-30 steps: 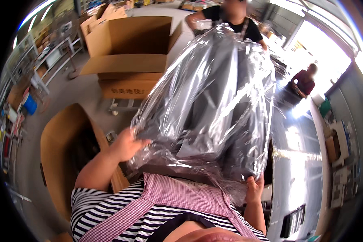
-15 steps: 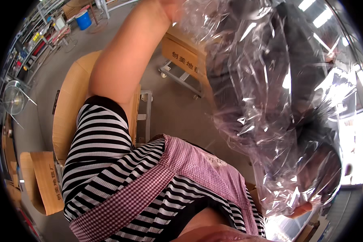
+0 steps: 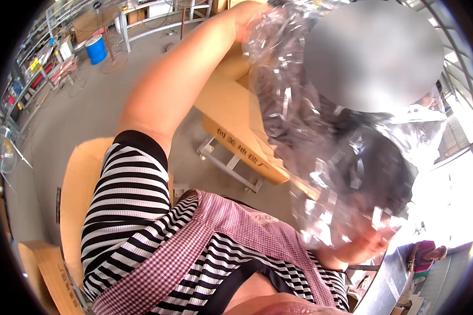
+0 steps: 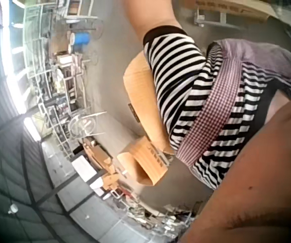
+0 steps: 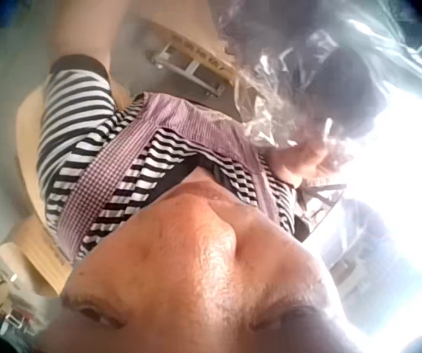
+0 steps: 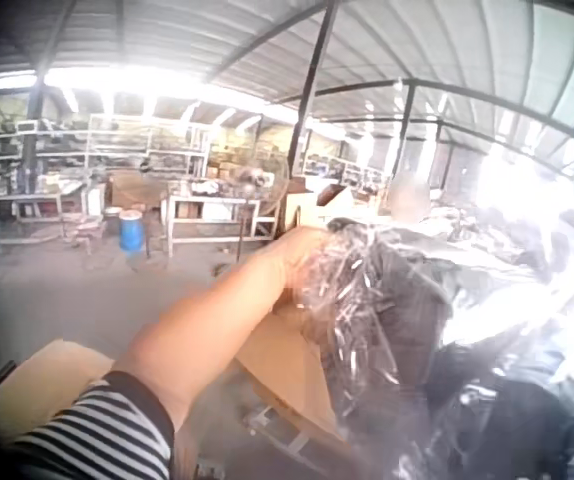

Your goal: The person wraps several long gray items in plastic sheeting and packs them into a large cardboard box with the help of a coworker.

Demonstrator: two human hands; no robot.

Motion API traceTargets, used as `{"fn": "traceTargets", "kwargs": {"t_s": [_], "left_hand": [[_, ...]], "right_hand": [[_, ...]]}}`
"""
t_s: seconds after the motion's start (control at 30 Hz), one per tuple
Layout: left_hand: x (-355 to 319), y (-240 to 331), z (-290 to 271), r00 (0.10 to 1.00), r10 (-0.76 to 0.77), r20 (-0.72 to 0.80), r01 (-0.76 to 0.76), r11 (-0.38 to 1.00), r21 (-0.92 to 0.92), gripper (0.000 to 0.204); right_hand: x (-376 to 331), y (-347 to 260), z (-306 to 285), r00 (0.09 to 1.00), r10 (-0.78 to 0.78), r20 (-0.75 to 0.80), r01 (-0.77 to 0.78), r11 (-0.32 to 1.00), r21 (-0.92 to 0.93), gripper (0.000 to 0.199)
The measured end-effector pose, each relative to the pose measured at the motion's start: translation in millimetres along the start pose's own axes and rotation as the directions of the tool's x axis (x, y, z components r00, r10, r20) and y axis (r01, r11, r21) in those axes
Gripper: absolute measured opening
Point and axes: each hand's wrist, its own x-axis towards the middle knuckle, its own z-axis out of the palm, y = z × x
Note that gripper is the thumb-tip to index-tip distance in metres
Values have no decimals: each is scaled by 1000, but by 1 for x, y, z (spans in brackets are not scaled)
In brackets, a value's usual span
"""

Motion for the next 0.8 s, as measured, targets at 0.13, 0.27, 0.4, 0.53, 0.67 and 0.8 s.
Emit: {"fn": "traceTargets", "kwargs": {"t_s": [0.13, 0.27, 0.4, 0.53, 0.67, 0.8], "left_hand": [[88, -22, -94, 944, 3, -331, 70, 975, 209, 15], [187, -85, -161, 907, -11, -421, 163, 931, 327, 14], [269, -128, -208, 919, -39, -393, 210, 892, 401, 16], [348, -163, -219, 896, 42, -442, 231, 806, 545, 19], [419, -163, -265, 871, 103, -480, 253, 744, 619, 26], [497, -193, -255, 823, 149, -548, 316, 682, 660, 29]], "right_hand": [[34, 95, 89, 978, 63, 200, -73, 996, 42, 93], [37, 203, 144, 920, 100, 379, -106, 994, -4, 98], [26, 310, 184, 910, 71, 407, -53, 997, -54, 101], [22, 390, 198, 879, 18, 477, 31, 995, -95, 107], [18, 459, 229, 851, -70, 521, 148, 983, -108, 101], [27, 516, 241, 830, 91, 550, 10, 984, -177, 102]]}}
